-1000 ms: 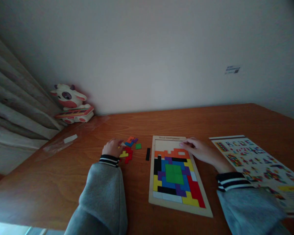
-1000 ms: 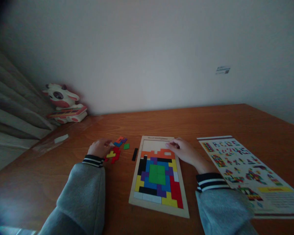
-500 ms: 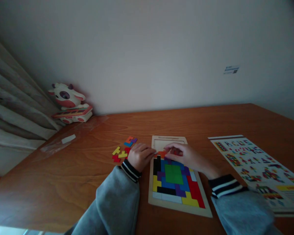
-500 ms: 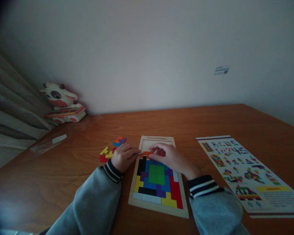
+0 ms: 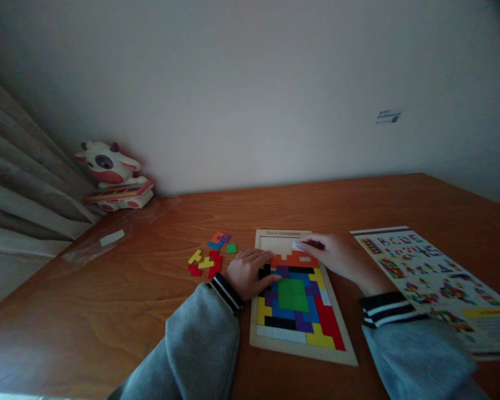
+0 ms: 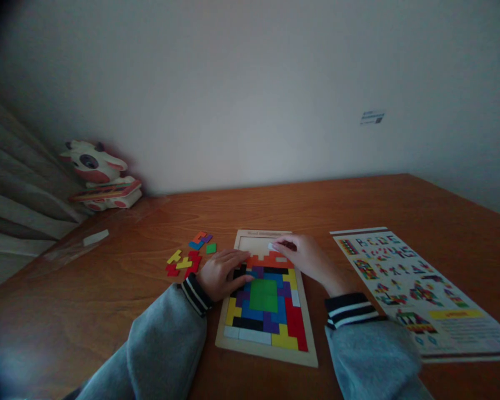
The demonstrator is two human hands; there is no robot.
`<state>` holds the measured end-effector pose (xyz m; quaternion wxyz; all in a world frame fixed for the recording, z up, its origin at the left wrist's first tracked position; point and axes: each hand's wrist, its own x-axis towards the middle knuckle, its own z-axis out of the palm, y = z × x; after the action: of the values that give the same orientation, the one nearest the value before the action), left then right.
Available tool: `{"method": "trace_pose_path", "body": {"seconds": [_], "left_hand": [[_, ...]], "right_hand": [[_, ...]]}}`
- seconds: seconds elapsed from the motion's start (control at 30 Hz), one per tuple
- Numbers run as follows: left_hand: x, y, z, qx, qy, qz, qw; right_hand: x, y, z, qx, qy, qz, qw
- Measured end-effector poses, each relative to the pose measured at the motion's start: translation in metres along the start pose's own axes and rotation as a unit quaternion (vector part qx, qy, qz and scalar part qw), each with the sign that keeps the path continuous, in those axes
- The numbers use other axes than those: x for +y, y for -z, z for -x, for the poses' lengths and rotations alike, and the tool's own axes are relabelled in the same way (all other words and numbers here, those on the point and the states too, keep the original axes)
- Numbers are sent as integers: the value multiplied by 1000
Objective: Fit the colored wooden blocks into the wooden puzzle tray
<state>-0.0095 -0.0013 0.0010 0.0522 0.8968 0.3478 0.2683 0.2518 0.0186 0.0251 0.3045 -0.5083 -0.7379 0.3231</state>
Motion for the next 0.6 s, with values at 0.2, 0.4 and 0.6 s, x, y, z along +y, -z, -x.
{"method": "trace_pose_path", "body": {"seconds": [0.2,0.4,0.6], "left_hand": [[-4,-3,1,-15,-24,-13,1000],[-3,-4,1,-1,-41,-28,999],[-2,-3,1,-3,-39,-36,999]], "right_hand": [[9,8,3,-65,-42,25,997],[17,2,1,-67,-29,23,997],[34,-1,-2,-55,-33,6,998]]}}
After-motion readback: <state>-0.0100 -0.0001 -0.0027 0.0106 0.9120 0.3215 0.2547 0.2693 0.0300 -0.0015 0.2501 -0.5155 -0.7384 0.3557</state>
